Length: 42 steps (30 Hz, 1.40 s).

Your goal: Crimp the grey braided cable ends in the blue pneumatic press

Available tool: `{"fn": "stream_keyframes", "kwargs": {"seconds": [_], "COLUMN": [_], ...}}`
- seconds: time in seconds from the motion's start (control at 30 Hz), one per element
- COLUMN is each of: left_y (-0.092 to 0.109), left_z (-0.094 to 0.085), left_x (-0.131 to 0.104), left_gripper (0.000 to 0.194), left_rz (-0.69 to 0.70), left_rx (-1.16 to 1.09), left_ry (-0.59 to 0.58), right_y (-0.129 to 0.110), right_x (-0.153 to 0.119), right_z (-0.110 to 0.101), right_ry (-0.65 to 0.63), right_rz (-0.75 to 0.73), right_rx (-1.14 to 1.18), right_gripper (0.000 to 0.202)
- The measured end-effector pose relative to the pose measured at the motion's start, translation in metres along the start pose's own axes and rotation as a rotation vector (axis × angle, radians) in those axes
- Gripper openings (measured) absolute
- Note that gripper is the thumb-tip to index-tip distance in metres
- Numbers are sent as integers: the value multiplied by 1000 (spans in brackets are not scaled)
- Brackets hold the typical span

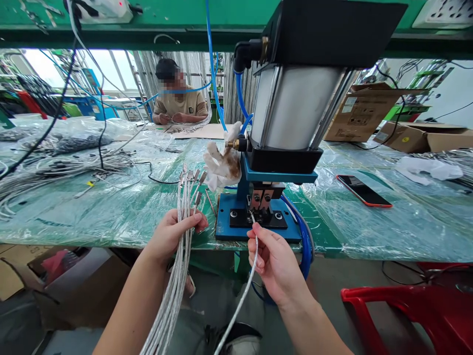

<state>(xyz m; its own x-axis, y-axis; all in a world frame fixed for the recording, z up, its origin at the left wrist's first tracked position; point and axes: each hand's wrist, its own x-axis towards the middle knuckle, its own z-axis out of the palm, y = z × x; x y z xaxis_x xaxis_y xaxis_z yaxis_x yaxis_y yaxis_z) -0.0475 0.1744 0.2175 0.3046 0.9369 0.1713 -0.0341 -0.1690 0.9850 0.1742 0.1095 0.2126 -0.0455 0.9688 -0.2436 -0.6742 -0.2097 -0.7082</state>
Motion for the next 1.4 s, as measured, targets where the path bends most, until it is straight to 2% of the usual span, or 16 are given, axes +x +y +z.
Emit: {"fn": "stream_keyframes", "kwargs": {"seconds": [0.3, 0.57, 0.8, 1.2, 1.4], "left_y": [1, 0, -1, 1, 1], "left_z": [1, 1, 1, 3, 2], "left_x": [-1, 0, 0, 0, 0], "left_gripper": [24, 24, 24, 24, 24], "left_rz": [-4, -13, -13, -8, -5], "left_rx": [2, 0, -5, -31, 2], "left_ry": [10, 16, 23, 32, 19], "right_y": [1, -1, -6, -10, -1], "right_x": [-22, -28, -23, -10, -7], "right_z": [3, 18, 28, 26, 14], "right_ry": [7, -4, 29, 30, -63], "right_rz": [57, 188, 209, 213, 194], "right_rx": [21, 333, 507, 527, 511], "right_gripper": [29, 21, 18, 23, 20]}}
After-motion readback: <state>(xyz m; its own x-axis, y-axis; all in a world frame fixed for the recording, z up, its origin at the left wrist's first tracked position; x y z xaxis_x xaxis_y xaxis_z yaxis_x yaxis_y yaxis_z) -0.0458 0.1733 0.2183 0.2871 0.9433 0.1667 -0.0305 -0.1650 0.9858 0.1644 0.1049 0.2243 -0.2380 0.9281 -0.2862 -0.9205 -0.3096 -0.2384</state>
